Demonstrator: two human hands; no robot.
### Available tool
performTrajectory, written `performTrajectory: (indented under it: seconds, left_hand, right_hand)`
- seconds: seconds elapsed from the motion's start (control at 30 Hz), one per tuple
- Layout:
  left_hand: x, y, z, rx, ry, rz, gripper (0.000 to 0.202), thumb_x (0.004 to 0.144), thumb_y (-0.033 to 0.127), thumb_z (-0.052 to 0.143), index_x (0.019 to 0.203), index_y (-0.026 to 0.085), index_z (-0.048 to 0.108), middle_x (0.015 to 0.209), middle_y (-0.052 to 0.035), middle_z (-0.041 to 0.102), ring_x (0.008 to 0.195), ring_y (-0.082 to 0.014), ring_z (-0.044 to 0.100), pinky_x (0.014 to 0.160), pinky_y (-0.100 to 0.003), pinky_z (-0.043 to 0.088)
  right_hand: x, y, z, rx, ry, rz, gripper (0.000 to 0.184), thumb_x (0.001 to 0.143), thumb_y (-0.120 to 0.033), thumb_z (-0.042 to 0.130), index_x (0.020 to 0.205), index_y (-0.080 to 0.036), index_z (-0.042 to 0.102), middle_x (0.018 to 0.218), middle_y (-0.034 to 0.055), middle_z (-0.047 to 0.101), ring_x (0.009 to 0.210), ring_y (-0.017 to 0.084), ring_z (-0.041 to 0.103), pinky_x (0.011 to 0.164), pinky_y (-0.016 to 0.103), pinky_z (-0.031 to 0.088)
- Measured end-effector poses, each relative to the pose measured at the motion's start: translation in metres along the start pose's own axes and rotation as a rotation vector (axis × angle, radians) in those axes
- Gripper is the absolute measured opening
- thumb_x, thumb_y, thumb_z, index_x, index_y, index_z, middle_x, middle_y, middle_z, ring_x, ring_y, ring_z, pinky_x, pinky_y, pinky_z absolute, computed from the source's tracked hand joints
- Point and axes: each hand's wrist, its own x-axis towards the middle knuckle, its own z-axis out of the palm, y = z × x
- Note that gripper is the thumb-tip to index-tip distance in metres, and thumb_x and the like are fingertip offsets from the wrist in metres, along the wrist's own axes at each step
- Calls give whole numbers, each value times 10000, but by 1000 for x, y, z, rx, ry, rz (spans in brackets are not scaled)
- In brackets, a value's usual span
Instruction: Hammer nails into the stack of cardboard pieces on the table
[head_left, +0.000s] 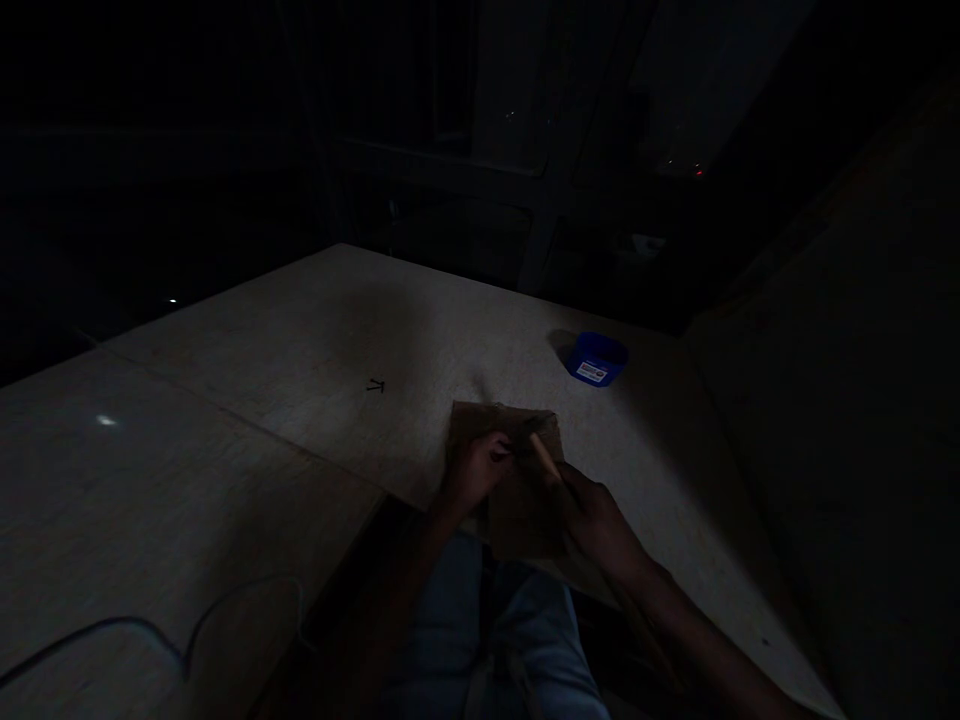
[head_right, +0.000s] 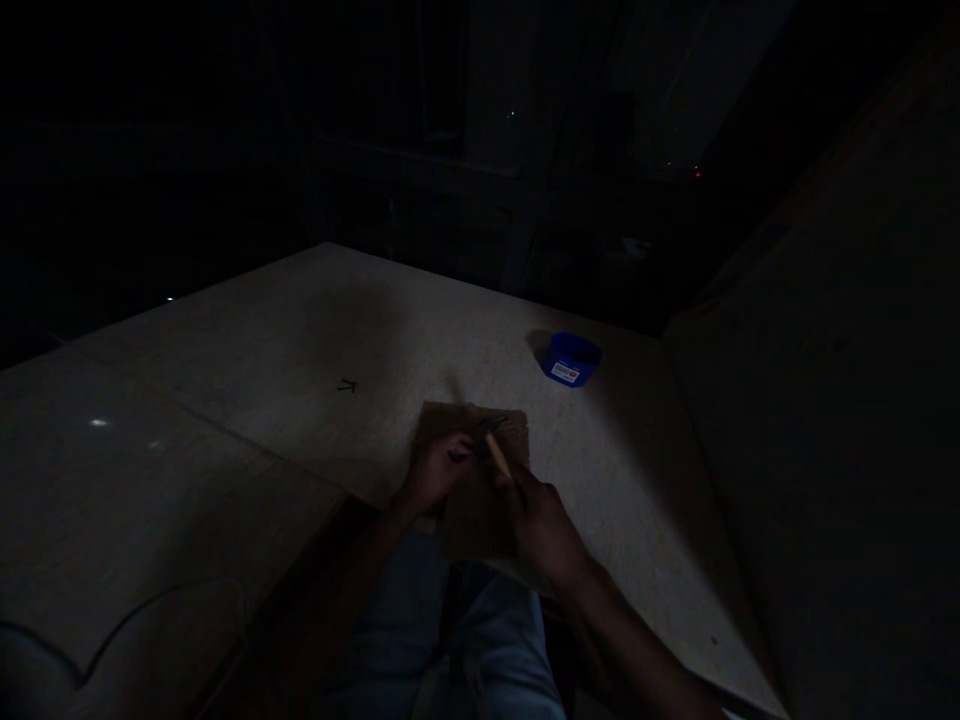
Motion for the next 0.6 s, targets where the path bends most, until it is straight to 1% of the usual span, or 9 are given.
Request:
performTrajectory:
  seconds: [0.1, 0.2, 0.23, 0.3, 0.37, 0.43, 0.47, 0.6]
  left_hand:
    - [2, 1, 0, -10, 2, -12, 224, 769, 150, 632, 989, 178, 664, 878, -25, 738, 805, -151, 687, 727, -249, 515]
    - [3, 2, 0, -5, 12, -30, 235, 756, 151, 638, 987, 182, 671, 867, -23, 737, 807, -157, 687, 740, -261, 519]
    - [3, 2, 0, -2, 13, -37, 234, 753, 148, 638, 982, 181, 673, 861, -24, 736, 805, -159, 687, 742, -265, 520]
    - [3, 3, 0, -2, 16, -43, 235, 751, 137, 632, 977, 180, 676, 856, -25, 734, 803, -160, 687, 740, -268, 521]
    - [3, 3, 0, -6, 27, -41, 231, 744, 122, 629, 962, 181, 679, 850, -25, 732, 800, -160, 687, 738, -268, 521]
    - [4, 4, 0, -8, 33, -37, 218, 744, 126, 637, 950, 182, 681, 849, -27, 731, 808, -164, 687, 750, -275, 520]
    - [4, 4, 0, -12, 32, -39, 207, 748, 134, 643, 946, 180, 680, 847, -28, 730, 807, -166, 687, 754, -278, 519]
    - [3, 3, -1, -65, 10, -45, 204, 777, 154, 643, 979, 177, 669, 858, -24, 729, 807, -162, 685, 762, -277, 519]
  right_hand:
    - [3, 2, -3, -39, -35, 2, 491, 921, -496, 406, 1163, -145, 649, 1033, 136, 719, 906, 279, 672, 788, 360, 500]
    - [0, 1, -6, 43, 8, -25, 461, 921, -510, 437, 1106, -149, 658, 961, 101, 709, 876, 239, 650, 778, 328, 501]
    - [-2, 1, -6, 98, 39, -26, 452, 923, -517, 442, 1077, -149, 654, 910, 82, 697, 829, 213, 639, 737, 303, 503]
    - [-7, 2, -6, 234, 100, 16, 438, 916, -544, 461, 1005, -149, 630, 739, 24, 629, 633, 146, 580, 562, 241, 470]
    - [-12, 8, -5, 384, 141, 92, 444, 890, -585, 491, 967, -159, 588, 590, -46, 503, 428, 88, 440, 380, 198, 350]
    - [-15, 22, -4, 517, 160, 152, 459, 858, -613, 524, 959, -167, 557, 523, -90, 414, 322, 56, 315, 293, 181, 249]
    - [-16, 31, -4, 577, 164, 166, 462, 843, -614, 544, 964, -168, 549, 513, -99, 407, 300, 49, 292, 273, 176, 231]
    - [-21, 77, -5, 828, 192, 226, 457, 809, -554, 626, 1047, -174, 537, 504, -107, 425, 276, 40, 297, 250, 151, 250]
